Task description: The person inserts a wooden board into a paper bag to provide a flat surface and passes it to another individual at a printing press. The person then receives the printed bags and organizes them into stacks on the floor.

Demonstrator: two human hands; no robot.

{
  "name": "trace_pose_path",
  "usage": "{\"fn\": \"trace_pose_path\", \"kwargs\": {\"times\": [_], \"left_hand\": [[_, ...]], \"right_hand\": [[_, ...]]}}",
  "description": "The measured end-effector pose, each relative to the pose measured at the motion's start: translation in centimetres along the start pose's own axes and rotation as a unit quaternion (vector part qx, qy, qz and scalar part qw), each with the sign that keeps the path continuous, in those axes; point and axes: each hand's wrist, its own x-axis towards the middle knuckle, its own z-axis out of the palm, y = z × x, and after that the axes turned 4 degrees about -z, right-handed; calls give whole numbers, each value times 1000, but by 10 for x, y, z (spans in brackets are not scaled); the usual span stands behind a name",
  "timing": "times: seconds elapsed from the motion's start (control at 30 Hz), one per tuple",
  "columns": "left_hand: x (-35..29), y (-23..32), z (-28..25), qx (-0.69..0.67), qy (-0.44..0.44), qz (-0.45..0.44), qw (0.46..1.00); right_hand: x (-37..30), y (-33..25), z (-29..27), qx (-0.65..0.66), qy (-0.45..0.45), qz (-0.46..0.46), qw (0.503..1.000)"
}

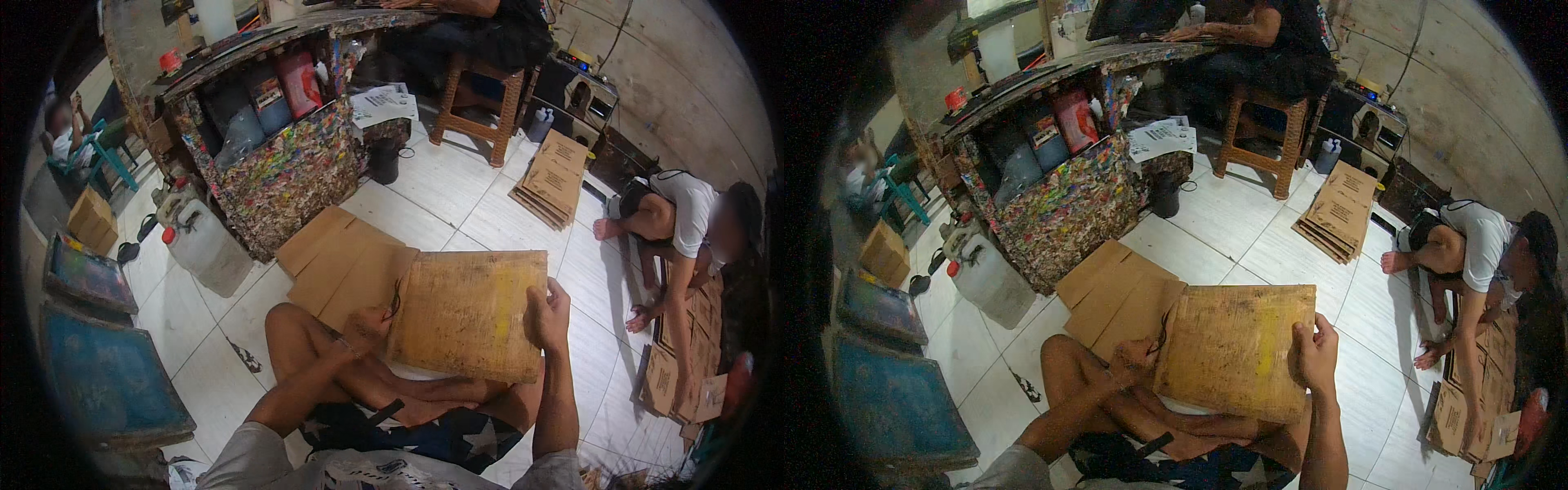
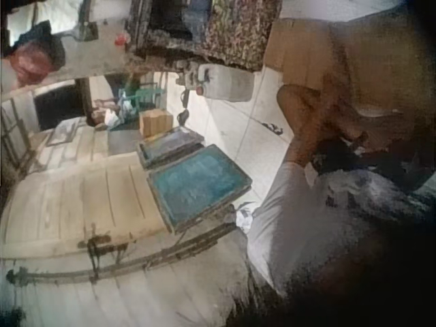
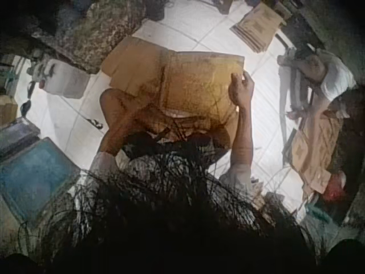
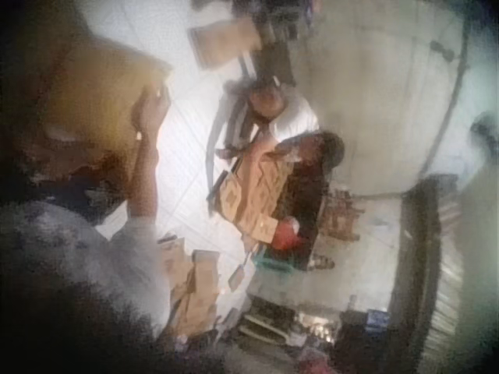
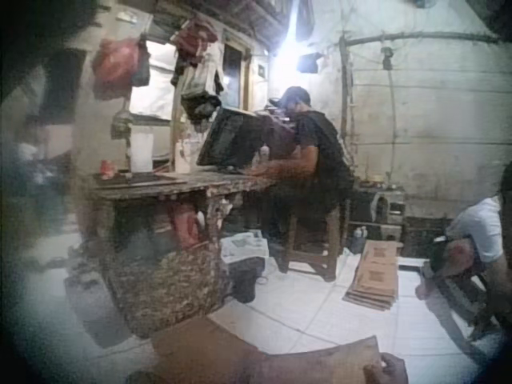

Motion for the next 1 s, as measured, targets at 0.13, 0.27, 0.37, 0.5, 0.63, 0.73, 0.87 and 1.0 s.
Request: {"fn": "trace_pose_path", "kwargs": {"times": [0.13, 0.27, 0.37, 0.5, 0.63, 0.73, 0.87, 1.0], "left_hand": [[-5, 7, -13, 67, -46, 36, 996], [5, 12, -6, 161, -155, 78, 972], [9, 22, -7, 190, -205, 142, 950], [3, 81, -14, 140, -192, 263, 935], [-13, 124, -49, 85, -156, 328, 928], [-12, 106, -92, 50, -153, 210, 964], [20, 30, -88, 101, -38, -119, 987], [17, 7, -74, -24, -35, -160, 986]], "right_hand": [[-12, 19, 9, 119, 31, -17, 992], [-21, 57, 2, 132, 86, -23, 987], [-35, 56, 23, 53, 75, 14, 996], [-62, 97, 87, 74, 66, 22, 995], [-67, 135, 129, 160, 73, 33, 984], [-59, 133, 98, 148, 100, 51, 983], [-64, 108, 75, 192, 98, 39, 976], [-69, 92, 76, 159, 69, 14, 985]]}}
